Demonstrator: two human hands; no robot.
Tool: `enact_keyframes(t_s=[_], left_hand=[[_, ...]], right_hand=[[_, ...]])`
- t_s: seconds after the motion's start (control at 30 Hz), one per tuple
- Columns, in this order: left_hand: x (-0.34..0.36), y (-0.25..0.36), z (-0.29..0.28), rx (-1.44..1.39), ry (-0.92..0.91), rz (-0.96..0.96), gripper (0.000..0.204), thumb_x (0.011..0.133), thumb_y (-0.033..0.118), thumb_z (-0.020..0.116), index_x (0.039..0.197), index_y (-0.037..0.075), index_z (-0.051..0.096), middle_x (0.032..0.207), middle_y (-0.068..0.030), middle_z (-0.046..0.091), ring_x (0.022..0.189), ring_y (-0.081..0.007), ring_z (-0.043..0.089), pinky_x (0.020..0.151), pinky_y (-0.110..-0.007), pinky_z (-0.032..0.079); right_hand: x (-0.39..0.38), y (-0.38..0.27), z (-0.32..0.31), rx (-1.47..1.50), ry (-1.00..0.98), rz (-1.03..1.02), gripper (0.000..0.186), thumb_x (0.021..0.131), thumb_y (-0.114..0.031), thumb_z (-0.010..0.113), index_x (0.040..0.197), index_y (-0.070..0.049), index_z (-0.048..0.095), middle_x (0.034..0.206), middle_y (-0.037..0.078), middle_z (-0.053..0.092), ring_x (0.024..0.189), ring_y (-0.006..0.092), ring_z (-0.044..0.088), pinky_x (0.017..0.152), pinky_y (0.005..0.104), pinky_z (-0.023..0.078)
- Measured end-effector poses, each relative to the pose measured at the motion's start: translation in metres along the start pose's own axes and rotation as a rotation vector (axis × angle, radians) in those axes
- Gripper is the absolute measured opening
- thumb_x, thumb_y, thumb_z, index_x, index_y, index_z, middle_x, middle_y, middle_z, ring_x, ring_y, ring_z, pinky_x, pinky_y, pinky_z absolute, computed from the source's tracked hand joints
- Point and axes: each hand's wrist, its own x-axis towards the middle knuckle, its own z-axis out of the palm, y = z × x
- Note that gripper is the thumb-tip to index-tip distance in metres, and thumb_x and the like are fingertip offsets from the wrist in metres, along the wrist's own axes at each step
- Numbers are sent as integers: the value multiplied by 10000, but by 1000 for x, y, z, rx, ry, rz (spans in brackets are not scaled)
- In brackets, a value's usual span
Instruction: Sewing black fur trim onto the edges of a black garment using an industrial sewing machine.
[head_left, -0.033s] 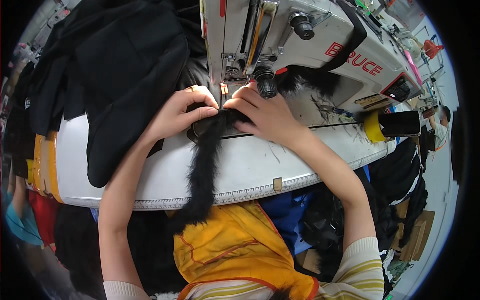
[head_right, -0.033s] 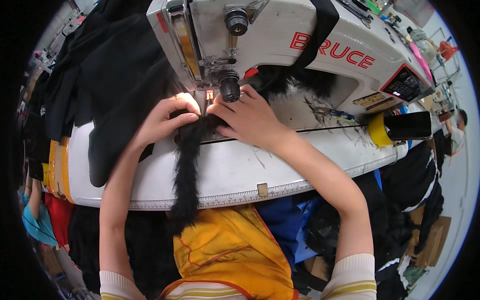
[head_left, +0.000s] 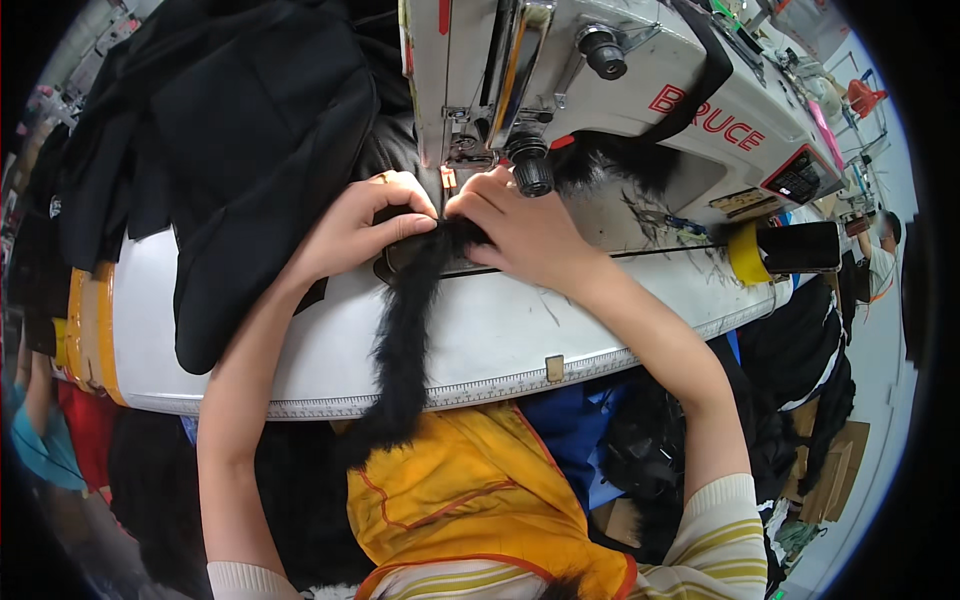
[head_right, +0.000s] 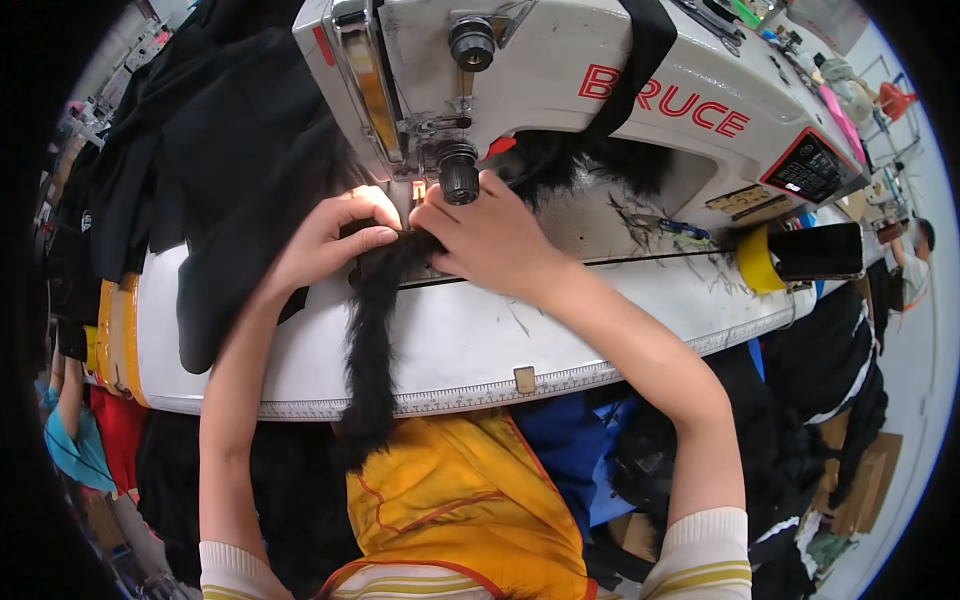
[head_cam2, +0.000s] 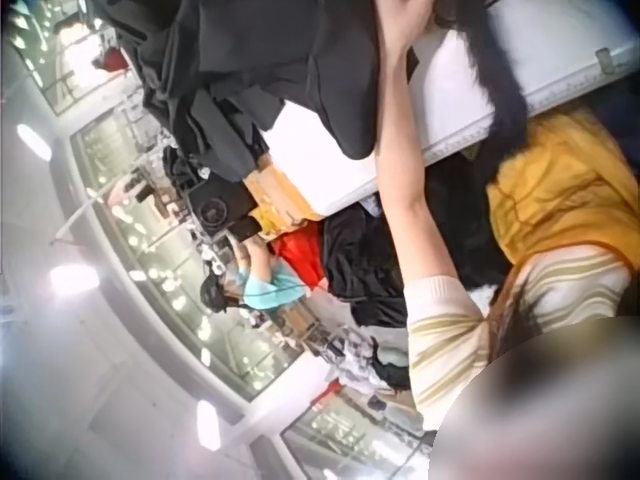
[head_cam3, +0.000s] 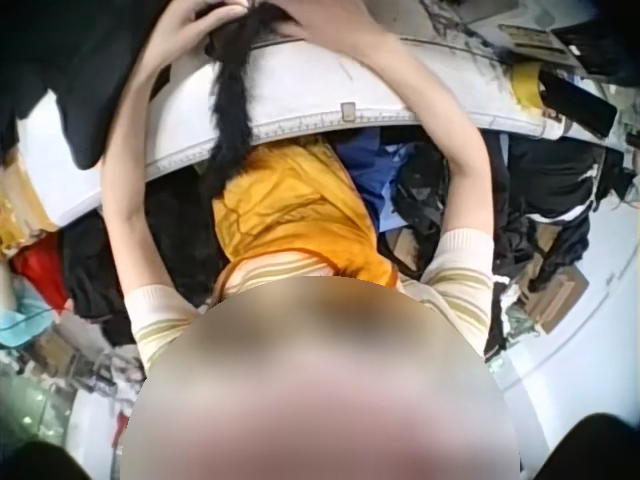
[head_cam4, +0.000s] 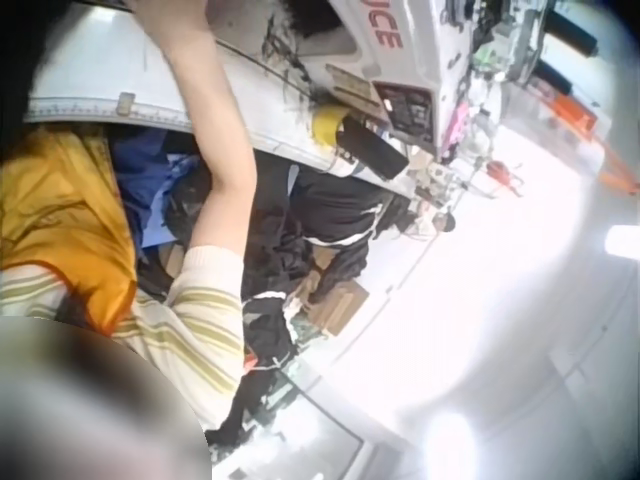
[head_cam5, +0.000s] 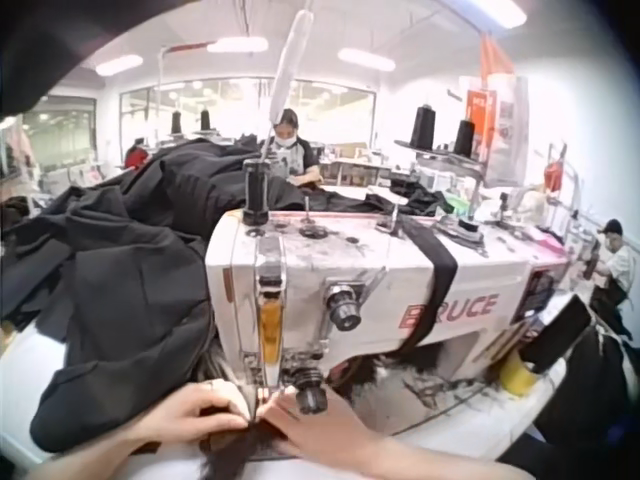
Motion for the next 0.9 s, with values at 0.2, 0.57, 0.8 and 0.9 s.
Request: enact_keyframes(t_s=[0.2, 0.57, 0.8, 0.9], left_hand=[[2, 14, 16, 366, 135, 55, 406, 636, 304, 801, 748, 5, 551, 695, -105, 531, 654, -216, 534, 608, -304, 424], [-16, 23, 41, 1221, 221, 328, 273, 656, 98, 701, 917, 82, 626, 846, -9, 545, 803, -177, 558, 682, -300, 462], [-27, 29, 46, 1037, 279, 322, 267, 662, 18, 677, 919, 61, 621, 860, -45, 583, 816, -204, 620, 661, -323, 500], [-25, 30, 46, 1035, 296, 296, 216, 688, 26, 678, 893, 50, 613, 895, -52, 599, 910, -203, 634, 732, -328, 521]], right_hand=[[12, -4, 5, -52, 38, -7, 276, 702, -207, 671, 904, -102, 517, 952, 49, 554, 856, 222, 575, 791, 354, 433], [-5, 12, 6, -8, 147, -91, 196, 760, -187, 596, 954, -159, 585, 895, -23, 584, 869, 148, 569, 752, 279, 431], [-9, 22, 1, -34, 92, -249, 227, 753, -193, 577, 974, -144, 563, 922, -35, 567, 885, 129, 561, 736, 268, 447], [-11, 30, 5, -56, 107, -280, 286, 743, -171, 574, 1028, -165, 589, 977, -48, 561, 909, 113, 576, 705, 255, 482]])
